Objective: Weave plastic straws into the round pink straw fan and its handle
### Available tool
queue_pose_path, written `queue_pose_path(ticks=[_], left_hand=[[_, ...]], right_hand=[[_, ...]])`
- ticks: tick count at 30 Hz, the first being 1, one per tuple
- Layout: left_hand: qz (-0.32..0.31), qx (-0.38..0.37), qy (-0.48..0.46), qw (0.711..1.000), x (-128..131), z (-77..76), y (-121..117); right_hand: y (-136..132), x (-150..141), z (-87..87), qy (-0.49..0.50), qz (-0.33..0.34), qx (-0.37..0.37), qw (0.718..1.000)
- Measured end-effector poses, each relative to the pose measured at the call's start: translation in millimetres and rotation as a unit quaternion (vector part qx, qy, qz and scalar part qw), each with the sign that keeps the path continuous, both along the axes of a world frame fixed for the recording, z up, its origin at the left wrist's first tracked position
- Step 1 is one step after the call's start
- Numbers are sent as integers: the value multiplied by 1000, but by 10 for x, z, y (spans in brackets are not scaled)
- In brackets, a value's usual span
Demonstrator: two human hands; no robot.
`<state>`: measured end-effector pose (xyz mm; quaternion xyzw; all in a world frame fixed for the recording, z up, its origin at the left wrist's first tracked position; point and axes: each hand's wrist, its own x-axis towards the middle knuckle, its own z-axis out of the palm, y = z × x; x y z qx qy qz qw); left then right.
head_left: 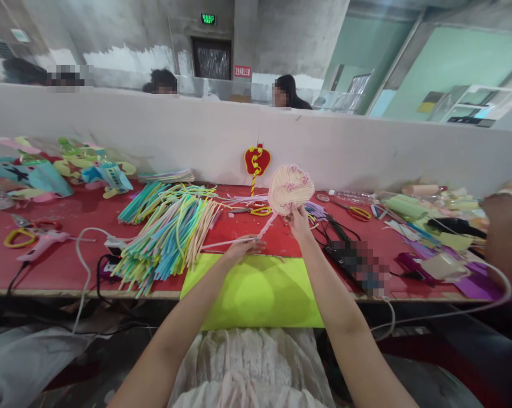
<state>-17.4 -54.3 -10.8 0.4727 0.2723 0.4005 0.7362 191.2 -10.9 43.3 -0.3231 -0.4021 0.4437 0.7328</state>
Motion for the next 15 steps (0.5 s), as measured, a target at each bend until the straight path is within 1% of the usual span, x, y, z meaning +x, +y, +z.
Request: queue_pose_path(ticks=[3,6,8,12,15], left_hand=[[-2,-7,12,1000,3,-19,22],[-10,0,33,999,1,-31,32],[-17,13,27,999,-3,-31,22],[-74,41,2,996,-16,-18,-22],[-112,13,-1,994,-25,12,-57]], right_hand=[[1,5,-21,24,11,-2,1000],[25,-10,-48,48,30,-7,998],[47,-29,-63,65,44,-10,997],[64,-91,-98,80,47,-30,995],[48,-179,-149,66,48,-37,996]])
